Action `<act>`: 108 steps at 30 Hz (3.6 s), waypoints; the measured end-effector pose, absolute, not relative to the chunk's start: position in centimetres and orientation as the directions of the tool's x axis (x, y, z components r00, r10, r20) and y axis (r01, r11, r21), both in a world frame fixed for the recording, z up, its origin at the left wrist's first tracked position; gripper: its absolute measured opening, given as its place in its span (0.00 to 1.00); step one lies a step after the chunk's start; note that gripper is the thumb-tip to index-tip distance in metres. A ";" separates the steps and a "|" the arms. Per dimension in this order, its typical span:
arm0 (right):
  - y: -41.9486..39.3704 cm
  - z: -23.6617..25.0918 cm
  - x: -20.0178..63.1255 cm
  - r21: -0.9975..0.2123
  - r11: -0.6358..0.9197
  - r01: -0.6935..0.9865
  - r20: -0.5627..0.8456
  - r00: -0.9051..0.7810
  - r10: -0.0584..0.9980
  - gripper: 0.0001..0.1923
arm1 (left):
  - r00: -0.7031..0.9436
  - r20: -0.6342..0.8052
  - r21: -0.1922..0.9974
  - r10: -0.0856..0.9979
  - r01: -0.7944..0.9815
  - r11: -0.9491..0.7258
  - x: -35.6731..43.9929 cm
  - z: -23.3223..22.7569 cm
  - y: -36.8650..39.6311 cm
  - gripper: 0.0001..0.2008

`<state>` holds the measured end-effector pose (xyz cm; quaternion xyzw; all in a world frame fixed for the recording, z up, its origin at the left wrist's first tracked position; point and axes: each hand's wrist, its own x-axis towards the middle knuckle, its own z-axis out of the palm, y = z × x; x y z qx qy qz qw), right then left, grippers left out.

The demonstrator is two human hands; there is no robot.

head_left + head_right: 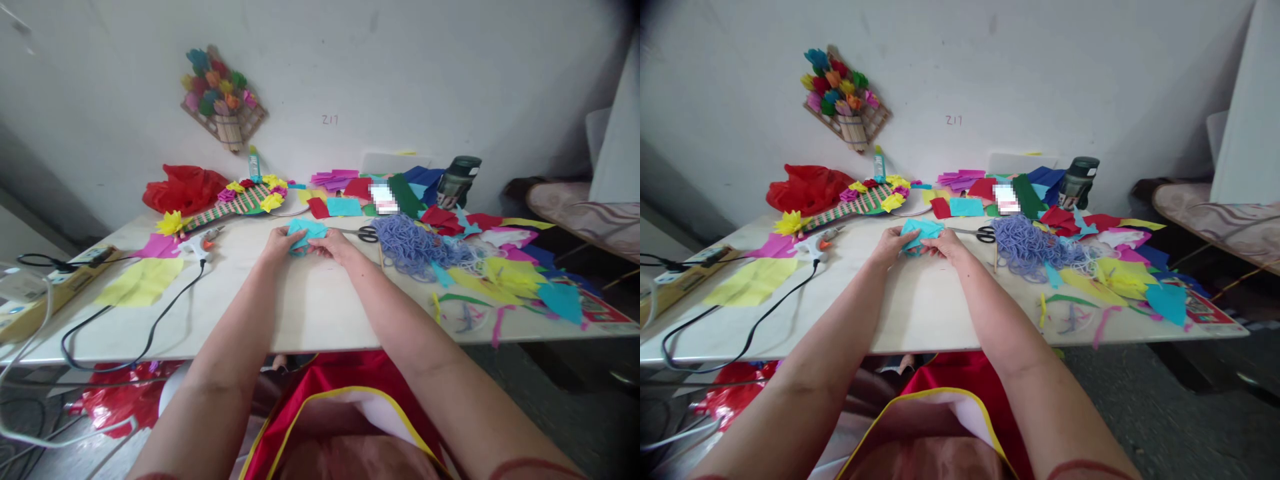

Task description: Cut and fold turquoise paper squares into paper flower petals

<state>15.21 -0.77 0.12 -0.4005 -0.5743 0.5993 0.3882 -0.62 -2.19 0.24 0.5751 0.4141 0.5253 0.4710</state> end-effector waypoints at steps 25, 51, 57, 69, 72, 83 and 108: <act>0.0 0.4 16.9 -1.000 0.002 -0.017 0.009 -0.365 0.931 0.14 | 0.192 0.071 0.992 0.979 0.088 -0.089 -0.7 0.7 -2.8 0.18; -0.9 0.9 16.4 -0.977 0.149 0.153 0.094 -0.318 0.944 0.15 | 0.183 0.048 0.988 0.982 0.137 -0.074 -0.8 0.6 -2.7 0.15; -0.8 0.8 16.4 -0.969 0.193 0.152 0.137 -0.318 0.938 0.15 | 0.174 0.049 0.981 0.983 0.177 -0.080 -0.9 0.6 -2.6 0.15; -0.9 0.9 16.3 -0.990 0.095 0.101 0.053 -0.364 0.930 0.13 | 0.190 0.068 0.992 0.980 0.091 -0.086 -0.8 0.4 -2.5 0.19; -1.0 1.0 16.1 -0.991 0.081 0.107 0.041 -0.335 0.941 0.13 | 0.211 0.070 0.994 0.975 0.073 -0.087 -0.8 0.5 -2.6 0.19; -0.9 1.0 16.3 -0.996 0.079 0.048 0.059 -0.325 0.944 0.13 | 0.268 0.043 0.998 0.962 0.030 -0.053 -1.9 0.2 -2.2 0.20; -0.5 0.4 16.1 -0.997 0.056 -0.061 0.075 -0.365 0.928 0.12 | 0.238 0.020 0.988 0.971 -0.152 0.017 -1.7 0.4 -2.5 0.19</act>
